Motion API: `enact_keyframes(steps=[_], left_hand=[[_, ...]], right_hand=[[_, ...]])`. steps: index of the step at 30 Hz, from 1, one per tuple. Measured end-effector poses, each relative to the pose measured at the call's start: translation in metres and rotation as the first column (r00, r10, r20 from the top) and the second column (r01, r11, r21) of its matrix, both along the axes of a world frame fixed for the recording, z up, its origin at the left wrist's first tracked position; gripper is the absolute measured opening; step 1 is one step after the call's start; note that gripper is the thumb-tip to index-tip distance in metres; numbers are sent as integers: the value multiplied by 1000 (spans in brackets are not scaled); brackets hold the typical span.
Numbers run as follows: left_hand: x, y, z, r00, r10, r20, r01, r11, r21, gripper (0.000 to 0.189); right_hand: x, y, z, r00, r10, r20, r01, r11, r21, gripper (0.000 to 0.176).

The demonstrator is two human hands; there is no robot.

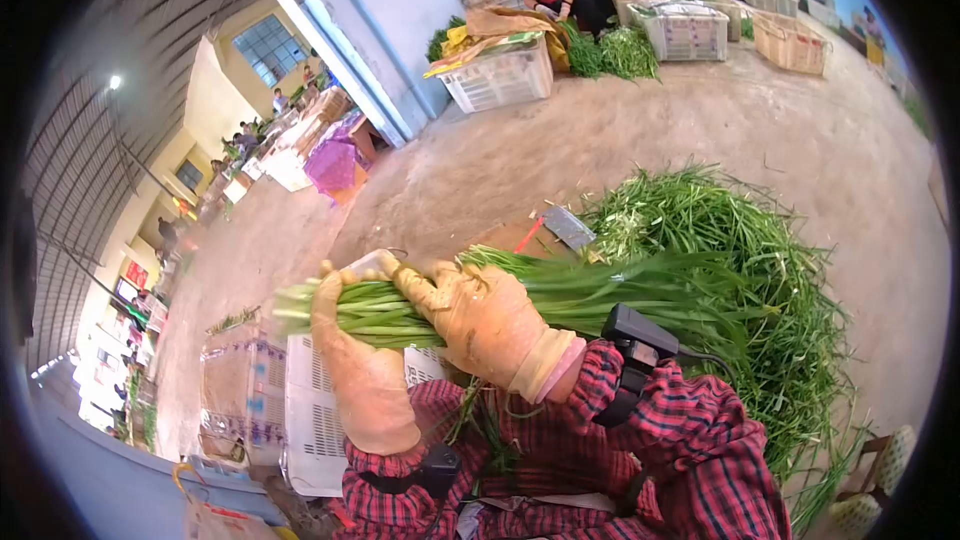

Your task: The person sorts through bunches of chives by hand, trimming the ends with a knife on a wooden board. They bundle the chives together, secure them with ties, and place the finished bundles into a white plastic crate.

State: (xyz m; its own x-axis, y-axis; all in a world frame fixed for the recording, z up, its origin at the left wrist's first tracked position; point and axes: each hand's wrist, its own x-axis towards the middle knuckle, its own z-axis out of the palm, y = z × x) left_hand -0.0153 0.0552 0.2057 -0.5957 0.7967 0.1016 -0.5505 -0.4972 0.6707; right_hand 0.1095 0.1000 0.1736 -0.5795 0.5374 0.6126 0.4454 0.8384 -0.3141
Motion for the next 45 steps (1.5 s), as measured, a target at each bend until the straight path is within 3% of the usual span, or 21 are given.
enact_keyframes(steps=[4, 6, 7, 9, 11, 14, 18, 22, 25, 26, 27, 29, 30, 33, 35, 37, 39, 40, 42, 43, 45], left_hand=[[1, -2, -11, 989, -133, 63, 137, 988, -69, 40], [-8, -6, -22, 940, -339, -45, 342, 937, 72, 45], [-11, -9, -25, 939, -343, -39, 345, 935, 82, 45], [-17, -14, -32, 912, -394, -113, 407, 903, 135, 52], [-33, -20, -51, 878, -438, -192, 466, 874, 137, 59], [-45, -26, -70, 842, -492, -222, 502, 865, -11, 84], [-41, -35, -82, 802, -554, -225, 587, 801, 118, 88], [-44, -52, -92, 871, -489, 58, 488, 873, 30, 65], [-51, -52, -105, 890, -446, 100, 443, 895, 48, 58], [-51, -52, -104, 904, -415, 106, 410, 910, 64, 45], [-53, -50, -107, 907, -406, 113, 400, 914, 75, 45], [-58, -44, -112, 917, -352, 188, 340, 936, 93, 34], [-59, -39, -110, 907, -338, 251, 326, 941, 91, 26], [-65, -16, -101, 959, -193, 209, 177, 980, 91, 24], [-54, -9, -80, 968, -157, 198, 142, 986, 88, 23], [-39, -7, -58, 985, -51, 164, 37, 995, 90, 20], [-29, -6, -60, 987, -91, 133, 79, 992, 94, 23], [-22, -5, -66, 987, -65, 146, 51, 994, 95, 24], [-6, -7, -77, 982, -70, 176, 57, 995, 78, 27], [3, -6, -84, 982, -81, 173, 70, 995, 70, 27], [16, 1, -104, 961, -120, 251, 99, 991, 92, 27]], right_hand=[[2, 13, -33, 989, 114, -93, -135, 953, -272, 66], [1, 29, -45, 899, 311, -308, -434, 718, -544, 59], [6, 26, -32, 903, 309, -297, -426, 723, -543, 59], [17, 15, -7, 880, 249, -404, -462, 258, -848, 52], [18, 14, -20, 899, 238, -368, -423, 256, -869, 45], [6, -1, -45, 681, 238, -693, -649, -243, -721, 41], [-11, -24, -69, 681, 228, -696, -564, -442, -697, 54], [-12, -23, -70, 718, 323, -616, -533, -313, -786, 61], [-8, -3, -57, 841, 514, -170, -280, 145, -949, 76], [-4, -8, -47, 886, 438, -151, -300, 296, -907, 62], [-4, -15, -37, 883, 448, -138, -293, 299, -908, 62], [-6, -34, -24, 951, 141, -274, -277, 780, -561, 44], [1, -42, -21, 935, 209, -286, -323, 835, -445, 32], [23, -75, -20, 807, 454, -378, -553, 356, -754, 35], [18, -93, -51, 846, 200, -493, -445, -244, -862, 46], [20, -64, -123, 775, 265, -573, -534, -208, -819, 66], [13, -55, -148, 658, -97, -747, -749, -187, -635, 64], [1, -57, -135, 651, -114, -750, -756, -179, -629, 64], [-25, -44, -90, 40, -385, -922, -989, 119, -92, 55], [-24, -29, -89, 31, -392, -919, -987, 131, -89, 55], [-21, 4, -101, -187, -712, -677, -982, 147, 117, 52]])
